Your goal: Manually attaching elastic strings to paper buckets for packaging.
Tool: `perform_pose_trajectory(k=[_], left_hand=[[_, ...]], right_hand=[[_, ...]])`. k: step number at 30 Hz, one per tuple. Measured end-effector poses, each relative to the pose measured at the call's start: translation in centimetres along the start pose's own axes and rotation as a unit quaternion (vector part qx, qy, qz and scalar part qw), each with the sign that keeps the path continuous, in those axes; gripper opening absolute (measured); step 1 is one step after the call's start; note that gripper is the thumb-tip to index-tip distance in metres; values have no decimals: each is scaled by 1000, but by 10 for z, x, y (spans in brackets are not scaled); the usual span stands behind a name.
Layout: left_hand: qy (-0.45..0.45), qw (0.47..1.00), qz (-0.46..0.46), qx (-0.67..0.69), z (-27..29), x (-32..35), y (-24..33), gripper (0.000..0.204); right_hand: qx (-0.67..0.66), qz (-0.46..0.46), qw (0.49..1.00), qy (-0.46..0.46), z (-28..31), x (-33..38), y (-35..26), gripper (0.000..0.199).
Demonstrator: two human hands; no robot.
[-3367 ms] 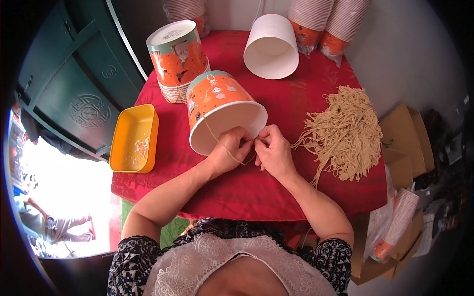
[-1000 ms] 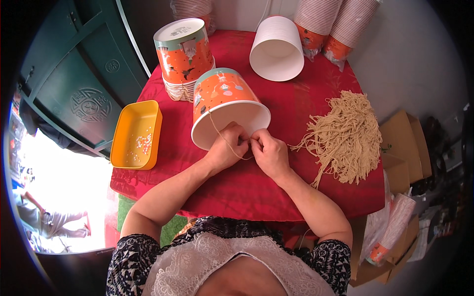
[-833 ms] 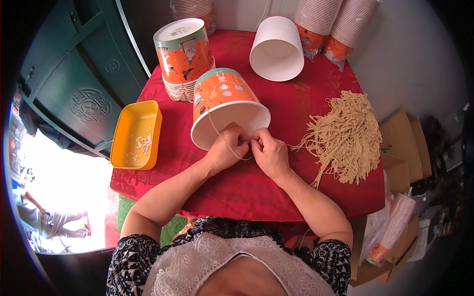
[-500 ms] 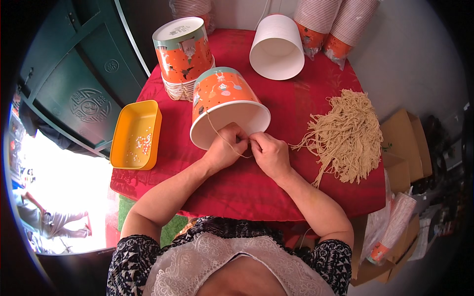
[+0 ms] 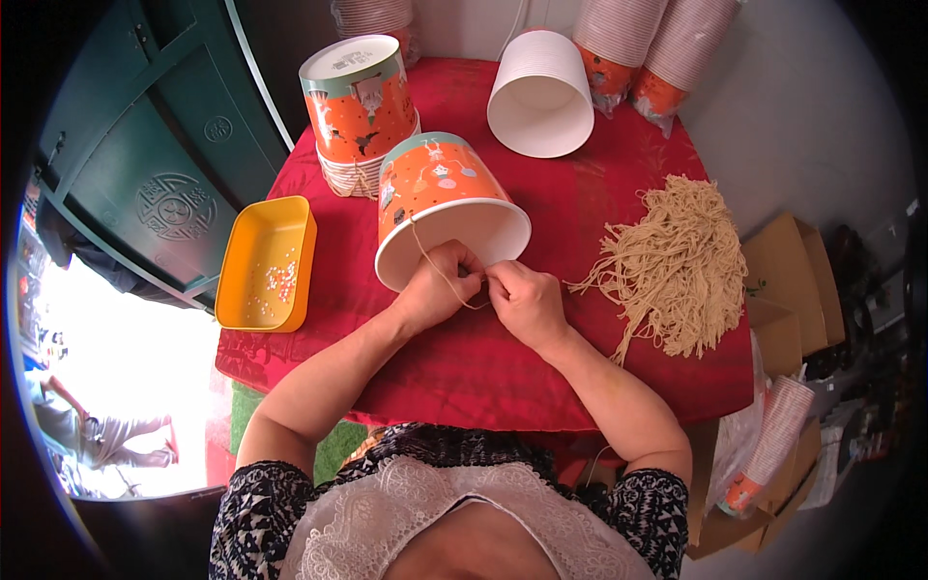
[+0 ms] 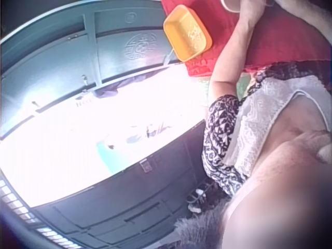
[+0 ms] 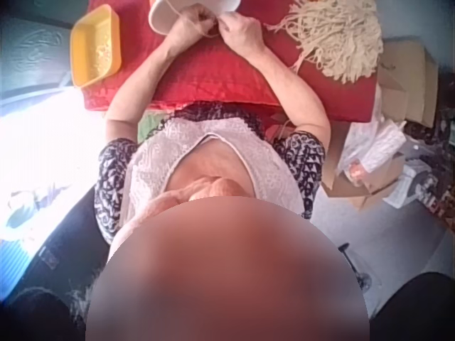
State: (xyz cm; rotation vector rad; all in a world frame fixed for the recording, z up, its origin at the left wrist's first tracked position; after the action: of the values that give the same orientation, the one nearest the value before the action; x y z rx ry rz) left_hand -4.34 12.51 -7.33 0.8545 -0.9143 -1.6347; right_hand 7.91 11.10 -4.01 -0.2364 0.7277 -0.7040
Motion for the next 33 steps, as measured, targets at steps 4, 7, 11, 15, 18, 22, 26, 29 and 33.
perform_pose_trajectory(k=[4,7,11,15,18,22,26,29,33], left_hand=[[25,999,-36,-32,0,2,11,6],[49,995,-60,-58,3,3,10,6],[74,988,-82,-111,7,5,15,6],[45,993,-64,-92,4,6,12,6],[45,991,-93,-86,2,8,13,6],[22,995,-83,-57,0,9,16,5],[8,998,-50,-41,-2,7,15,4],[45,992,-106,-60,1,7,15,4],[37,992,-93,-77,2,4,15,3]], right_hand=[[-113,-55,992,1,0,0,14,7],[-147,-97,984,-37,-6,-1,24,7],[-185,-138,970,-83,-13,-2,33,9],[-192,-151,965,-92,-12,-2,35,10],[-192,-164,963,-95,-14,-2,35,10],[-195,-172,962,-84,-14,0,38,11],[-187,-177,963,-75,-14,1,38,10],[-169,-176,967,-70,-15,1,36,9],[-155,-175,970,-71,-15,2,36,8]])
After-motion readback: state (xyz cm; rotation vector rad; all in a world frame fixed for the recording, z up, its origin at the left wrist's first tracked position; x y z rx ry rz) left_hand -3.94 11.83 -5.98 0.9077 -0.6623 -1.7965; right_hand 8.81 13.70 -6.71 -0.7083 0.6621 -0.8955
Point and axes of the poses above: each hand's wrist, its own x-axis away from the middle knuckle, its own z-axis out of the back of the hand, y = z × x, the point moved 9 cm from there along -x, towards the middle knuckle, and after that the axes turned 7 degrees about -y, right-handed, at the moved point
